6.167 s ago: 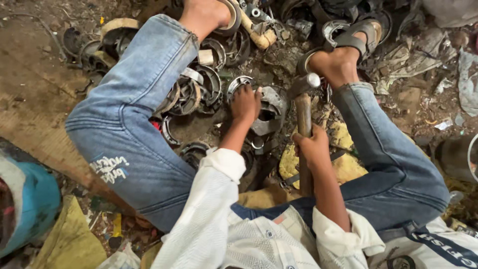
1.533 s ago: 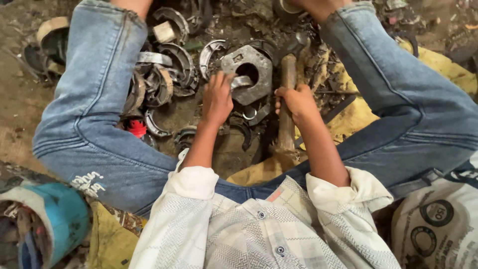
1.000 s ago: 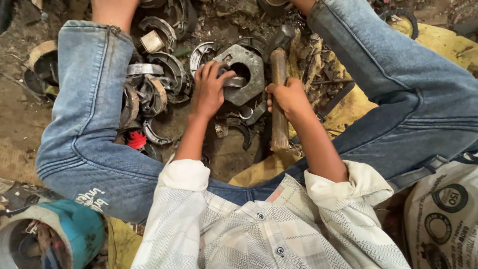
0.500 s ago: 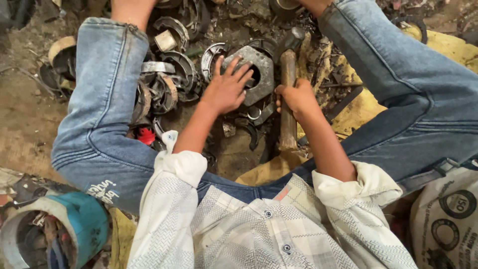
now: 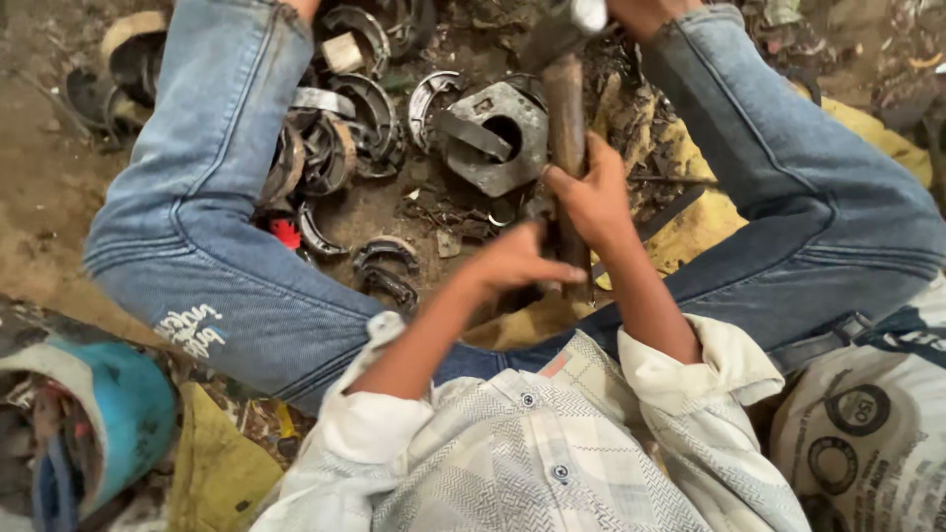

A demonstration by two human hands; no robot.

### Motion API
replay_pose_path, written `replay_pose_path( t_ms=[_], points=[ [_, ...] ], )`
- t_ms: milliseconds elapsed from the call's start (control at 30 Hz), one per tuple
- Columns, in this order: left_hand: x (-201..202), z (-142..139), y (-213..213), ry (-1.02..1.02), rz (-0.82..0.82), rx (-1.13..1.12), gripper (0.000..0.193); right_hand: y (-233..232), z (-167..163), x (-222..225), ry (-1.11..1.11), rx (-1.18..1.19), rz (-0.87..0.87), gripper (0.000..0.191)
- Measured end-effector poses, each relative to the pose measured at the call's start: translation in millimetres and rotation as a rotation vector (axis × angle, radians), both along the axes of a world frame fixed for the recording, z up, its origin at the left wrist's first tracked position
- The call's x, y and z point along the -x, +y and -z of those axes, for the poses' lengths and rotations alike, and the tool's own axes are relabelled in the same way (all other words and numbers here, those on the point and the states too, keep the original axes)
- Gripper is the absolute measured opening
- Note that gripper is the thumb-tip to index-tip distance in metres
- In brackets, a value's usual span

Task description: The person sits on the ground among piles of scrap brake shoe assemblies, holds a hexagonal metal plate as an anvil, and repeatedly hammers curved brake shoe segments with a hammer to knock components loose, setting pieces aside and picking up the next shoe.

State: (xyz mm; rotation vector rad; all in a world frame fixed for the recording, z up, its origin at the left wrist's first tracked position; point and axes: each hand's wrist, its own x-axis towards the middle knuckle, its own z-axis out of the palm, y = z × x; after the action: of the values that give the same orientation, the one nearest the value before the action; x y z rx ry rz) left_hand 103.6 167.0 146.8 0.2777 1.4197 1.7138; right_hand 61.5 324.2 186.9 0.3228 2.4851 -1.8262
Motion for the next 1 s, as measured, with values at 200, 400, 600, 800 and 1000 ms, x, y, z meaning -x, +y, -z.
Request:
replay_pose_path(
  t_ms=[200,400,600,800,1000],
  points=[
    [-21,37,123,0.09,-0.734,-0.108,0.032,18,-46,-1,0.222,-0.152,-0.176,0.037],
    [-64,77,150,0.04,-1.062,-0.189,0.025,-1,3,-10,0.195,-0.313,-0.417,0.05],
    [-65,29,134,-0.159,-0.936,-0.124,0.016,13,-7,-9,0.008,-0.383,-0.325,0.028],
    [8,-74,103,0.456,-0.853,-0.041,0.024,25,-125,9,0.23,-0.085,-0.225,0.008],
    [-1,-72,88,0.031,-0.878,0.158,0.027,-14,-115,11,0.239,-0.128,-0.231,0.029]
  ],
)
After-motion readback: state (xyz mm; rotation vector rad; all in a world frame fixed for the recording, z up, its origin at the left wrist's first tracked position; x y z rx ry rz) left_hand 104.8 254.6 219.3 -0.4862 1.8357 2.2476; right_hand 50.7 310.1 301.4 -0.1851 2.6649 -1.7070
